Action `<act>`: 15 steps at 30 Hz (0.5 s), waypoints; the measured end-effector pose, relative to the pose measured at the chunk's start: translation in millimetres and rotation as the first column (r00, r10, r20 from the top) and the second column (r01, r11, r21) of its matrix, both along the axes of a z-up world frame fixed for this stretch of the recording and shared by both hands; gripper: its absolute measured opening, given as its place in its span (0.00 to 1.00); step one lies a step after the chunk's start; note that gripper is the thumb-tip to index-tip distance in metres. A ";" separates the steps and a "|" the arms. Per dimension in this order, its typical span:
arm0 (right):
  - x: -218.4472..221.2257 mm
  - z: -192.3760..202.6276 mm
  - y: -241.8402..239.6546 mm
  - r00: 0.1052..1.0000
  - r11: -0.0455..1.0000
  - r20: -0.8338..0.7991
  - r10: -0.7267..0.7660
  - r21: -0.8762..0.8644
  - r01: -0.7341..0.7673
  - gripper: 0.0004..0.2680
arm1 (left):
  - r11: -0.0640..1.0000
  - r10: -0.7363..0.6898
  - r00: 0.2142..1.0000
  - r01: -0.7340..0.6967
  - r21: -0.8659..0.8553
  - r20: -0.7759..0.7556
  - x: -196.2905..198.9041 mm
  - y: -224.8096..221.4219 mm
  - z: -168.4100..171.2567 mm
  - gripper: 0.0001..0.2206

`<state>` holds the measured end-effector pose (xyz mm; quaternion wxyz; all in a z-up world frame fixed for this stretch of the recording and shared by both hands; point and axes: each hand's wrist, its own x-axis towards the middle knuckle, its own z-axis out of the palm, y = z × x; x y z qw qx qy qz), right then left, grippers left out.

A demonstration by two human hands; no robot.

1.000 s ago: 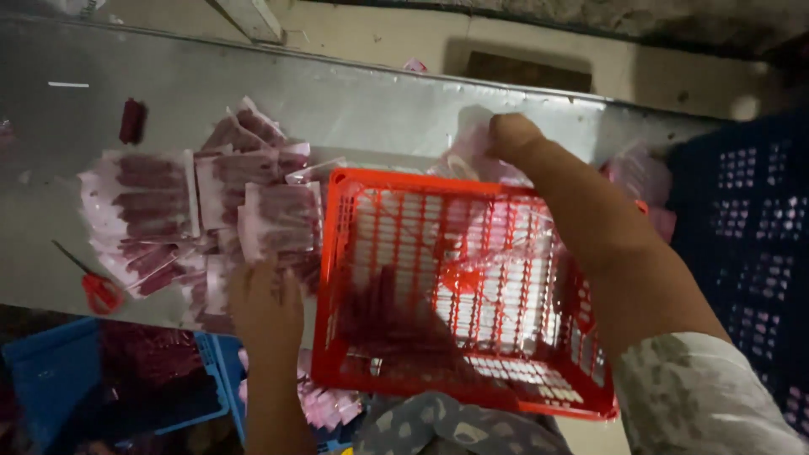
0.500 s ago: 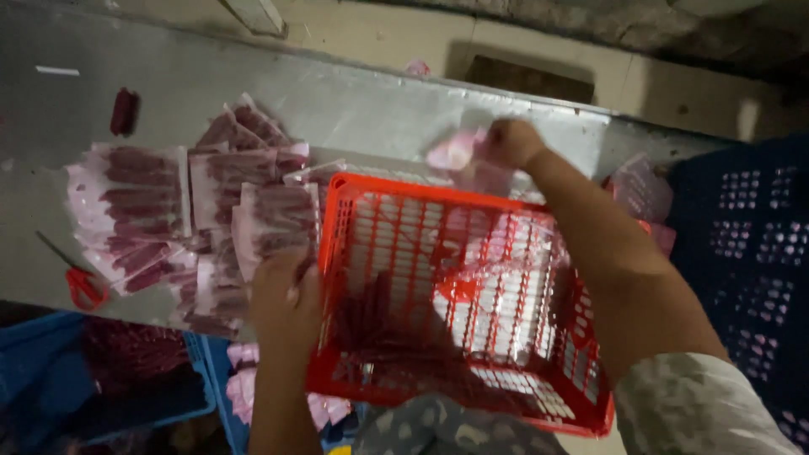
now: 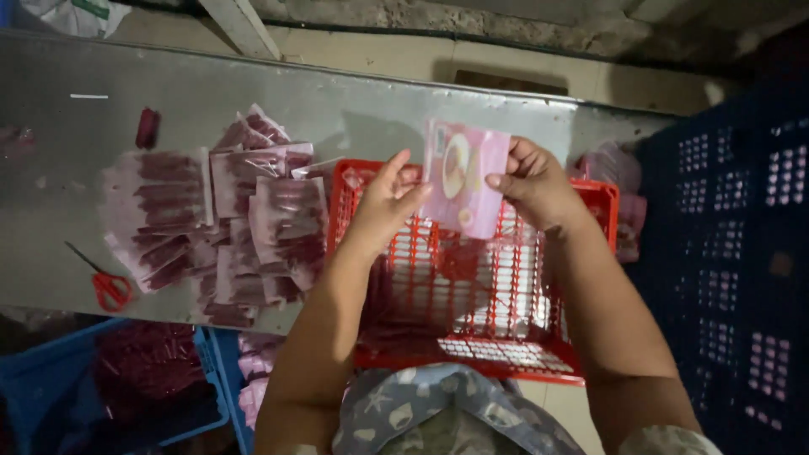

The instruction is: The person picks up small packaged food items and places them into a larger clear plastic bag by hand before setting the bag into a red plastic crate.

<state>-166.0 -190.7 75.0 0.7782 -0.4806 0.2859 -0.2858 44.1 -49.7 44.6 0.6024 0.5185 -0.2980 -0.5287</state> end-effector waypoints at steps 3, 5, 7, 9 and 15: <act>-3.7 -1.1 31.7 0.999 0.999 0.020 -0.044 0.020 0.043 0.18 | 1.000 0.004 0.994 -0.005 0.009 0.111 -11.0 11.2 21.7 0.18; -9.2 -3.6 44.3 0.996 0.996 -0.026 -0.090 -0.019 0.090 0.17 | 1.000 0.012 0.986 -0.015 0.020 0.165 -10.2 15.8 6.3 0.13; -21.9 -19.0 55.7 0.988 0.990 -0.075 -0.137 -0.054 0.133 0.16 | 0.999 0.017 0.976 -0.026 0.037 0.216 -11.0 25.7 0.2 0.07; -38.5 -44.3 59.1 0.955 0.975 -0.197 -0.220 -0.013 0.222 0.10 | 0.991 0.122 0.852 -0.073 -0.114 0.509 -9.3 33.4 5.9 0.01; -46.4 0.4 97.8 0.999 0.909 -0.038 0.019 0.416 -0.001 0.40 | 0.782 0.332 0.515 0.319 -0.536 0.790 -17.5 57.5 2.0 0.09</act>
